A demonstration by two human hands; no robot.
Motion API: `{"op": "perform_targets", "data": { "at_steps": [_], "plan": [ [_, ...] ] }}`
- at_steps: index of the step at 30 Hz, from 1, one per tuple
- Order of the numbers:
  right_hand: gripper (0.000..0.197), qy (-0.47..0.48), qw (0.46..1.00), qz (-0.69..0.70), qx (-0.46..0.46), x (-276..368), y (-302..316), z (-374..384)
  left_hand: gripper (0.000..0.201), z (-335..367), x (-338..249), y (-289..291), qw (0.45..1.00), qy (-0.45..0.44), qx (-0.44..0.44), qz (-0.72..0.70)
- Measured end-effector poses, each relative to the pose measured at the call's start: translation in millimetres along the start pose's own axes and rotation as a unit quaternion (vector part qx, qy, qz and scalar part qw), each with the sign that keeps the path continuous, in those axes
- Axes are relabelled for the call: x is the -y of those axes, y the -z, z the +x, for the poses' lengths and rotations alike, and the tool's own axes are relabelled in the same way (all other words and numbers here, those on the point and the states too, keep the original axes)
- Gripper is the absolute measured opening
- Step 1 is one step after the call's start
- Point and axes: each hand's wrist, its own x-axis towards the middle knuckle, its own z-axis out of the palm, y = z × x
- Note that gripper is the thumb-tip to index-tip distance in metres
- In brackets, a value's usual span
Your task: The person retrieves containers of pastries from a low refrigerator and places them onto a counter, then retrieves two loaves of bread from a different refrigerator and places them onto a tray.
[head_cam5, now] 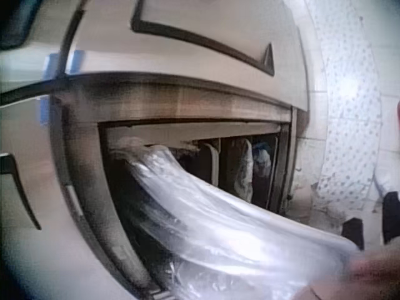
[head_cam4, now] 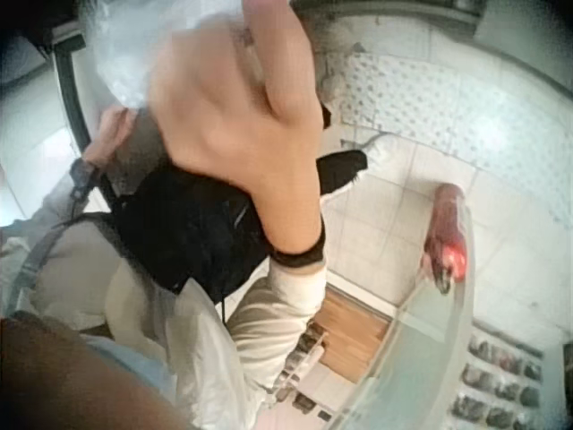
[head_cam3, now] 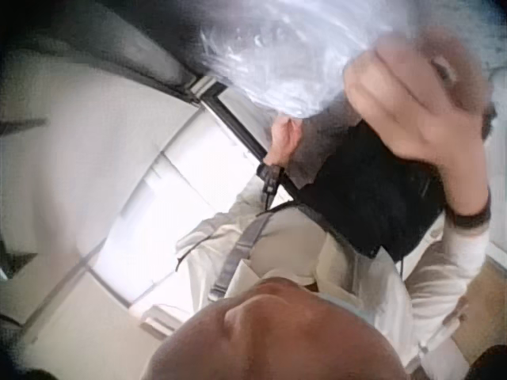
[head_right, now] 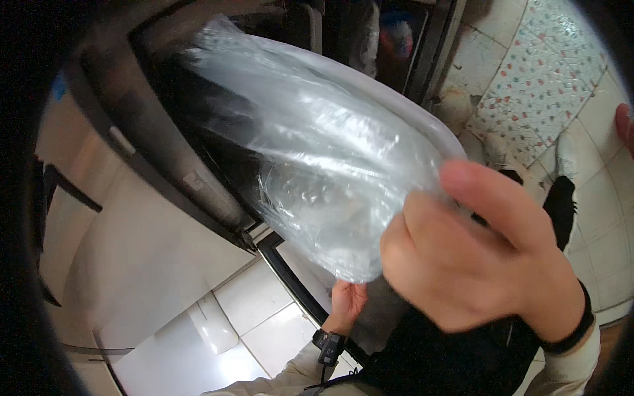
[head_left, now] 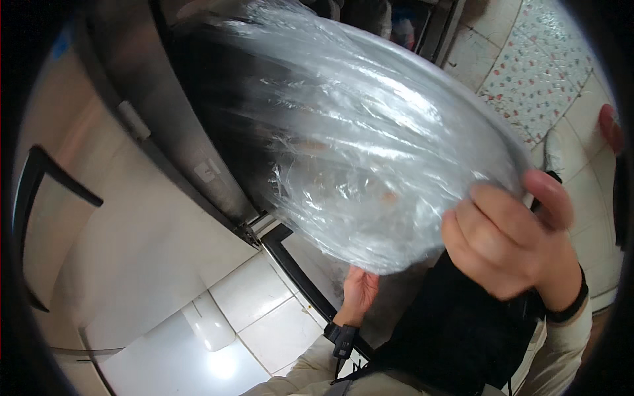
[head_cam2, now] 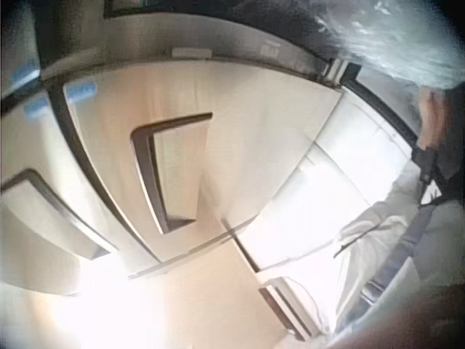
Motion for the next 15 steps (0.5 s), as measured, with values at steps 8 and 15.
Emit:
{"op": "perform_targets", "data": {
  "at_steps": [8, 15],
  "plan": [
    [0.021, 0.076, 0.996, -0.008, 0.043, -4.9, -3.2, -21.2, 0.032, 1.6, -4.6, 16.9, 0.990, 0.140, -0.020, 0.017],
    [0.024, 0.138, 0.984, -0.053, 0.099, -6.8, 24.6, -42.6, 0.032, -8.3, 11.8, 33.7, 0.973, 0.220, 0.072, 0.023]
  ]
}}
